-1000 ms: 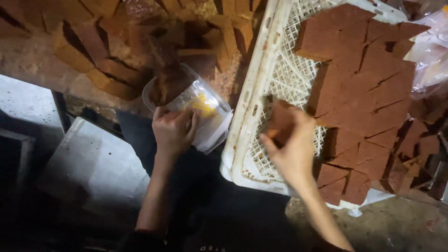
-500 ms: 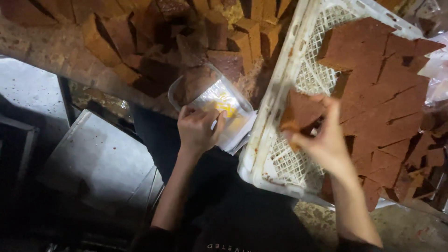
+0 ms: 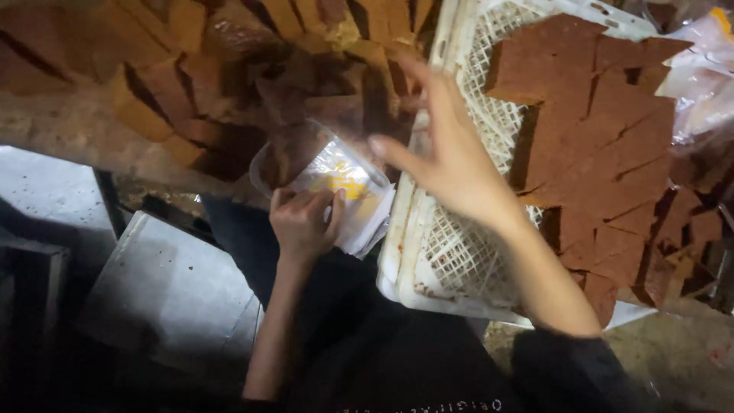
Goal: Packaging triangular pieces of baked goods into a plastic container
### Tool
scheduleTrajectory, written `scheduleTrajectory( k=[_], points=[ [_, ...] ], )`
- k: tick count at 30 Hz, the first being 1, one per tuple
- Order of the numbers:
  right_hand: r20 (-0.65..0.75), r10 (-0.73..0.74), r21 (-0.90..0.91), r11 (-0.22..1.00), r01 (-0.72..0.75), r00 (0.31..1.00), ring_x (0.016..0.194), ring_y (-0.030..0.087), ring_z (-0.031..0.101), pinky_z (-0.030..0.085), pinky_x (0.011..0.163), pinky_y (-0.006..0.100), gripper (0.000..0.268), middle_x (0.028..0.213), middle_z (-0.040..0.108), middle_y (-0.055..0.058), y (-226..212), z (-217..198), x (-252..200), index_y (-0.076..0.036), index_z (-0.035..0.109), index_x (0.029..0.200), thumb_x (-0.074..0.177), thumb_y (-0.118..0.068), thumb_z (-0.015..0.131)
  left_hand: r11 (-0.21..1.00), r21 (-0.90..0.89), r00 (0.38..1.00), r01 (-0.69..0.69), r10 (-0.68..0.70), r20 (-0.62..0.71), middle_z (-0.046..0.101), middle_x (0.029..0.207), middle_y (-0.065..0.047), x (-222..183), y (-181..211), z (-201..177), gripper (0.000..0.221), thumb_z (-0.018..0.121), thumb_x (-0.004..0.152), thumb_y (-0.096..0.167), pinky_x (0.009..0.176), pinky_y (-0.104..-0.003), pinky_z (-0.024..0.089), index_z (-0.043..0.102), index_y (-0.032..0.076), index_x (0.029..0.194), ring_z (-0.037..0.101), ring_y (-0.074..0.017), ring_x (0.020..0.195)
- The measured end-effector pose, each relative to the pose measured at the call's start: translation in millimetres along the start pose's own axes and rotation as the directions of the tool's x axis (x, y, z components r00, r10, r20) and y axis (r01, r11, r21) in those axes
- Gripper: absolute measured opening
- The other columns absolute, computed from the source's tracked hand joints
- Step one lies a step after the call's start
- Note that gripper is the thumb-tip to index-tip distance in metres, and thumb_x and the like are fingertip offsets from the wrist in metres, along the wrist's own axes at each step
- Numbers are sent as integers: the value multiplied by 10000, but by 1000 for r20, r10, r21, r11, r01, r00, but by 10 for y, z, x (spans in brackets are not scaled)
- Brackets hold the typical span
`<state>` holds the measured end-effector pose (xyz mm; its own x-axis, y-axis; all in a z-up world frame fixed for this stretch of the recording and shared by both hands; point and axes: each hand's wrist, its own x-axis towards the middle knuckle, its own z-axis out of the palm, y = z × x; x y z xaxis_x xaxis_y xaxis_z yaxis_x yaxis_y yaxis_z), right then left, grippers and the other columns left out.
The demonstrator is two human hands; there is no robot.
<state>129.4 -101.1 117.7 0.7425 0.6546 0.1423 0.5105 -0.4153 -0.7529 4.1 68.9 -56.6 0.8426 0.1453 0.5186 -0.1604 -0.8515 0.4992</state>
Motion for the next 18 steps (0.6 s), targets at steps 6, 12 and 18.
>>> scheduleTrajectory(
  k=[6,12,18],
  points=[
    [-129,529,-579,646,-497,839,1353,552,207,273,973,852,556,1550,161,306,572,-212,-1258,-253,450,1450,1006,-585,413,999,-2,997,-43,43,65,540,567,-43,-33,-86,54,381,612,1006,235,670,-429,354,484,168,653,564,-266,537],
    [-342,103,-922,153,-355,934,1009,429,647,560,777,470,632,1302,591,188,1222,-364,-1813,-216,673,1058,933,-825,561,995,72,987,75,-85,139,639,598,-37,195,217,-137,258,687,1000,325,735,-372,497,706,164,800,674,-237,600],
    [-635,226,-430,691,-581,739,949,496,705,563,762,560,515,1081,653,232,1488,-729,-2023,-69,489,1145,946,-158,956,984,-28,888,173,-144,437,677,865,-231,198,681,-156,259,675,932,257,700,-563,551,724,19,1020,687,-485,812]
  ],
)
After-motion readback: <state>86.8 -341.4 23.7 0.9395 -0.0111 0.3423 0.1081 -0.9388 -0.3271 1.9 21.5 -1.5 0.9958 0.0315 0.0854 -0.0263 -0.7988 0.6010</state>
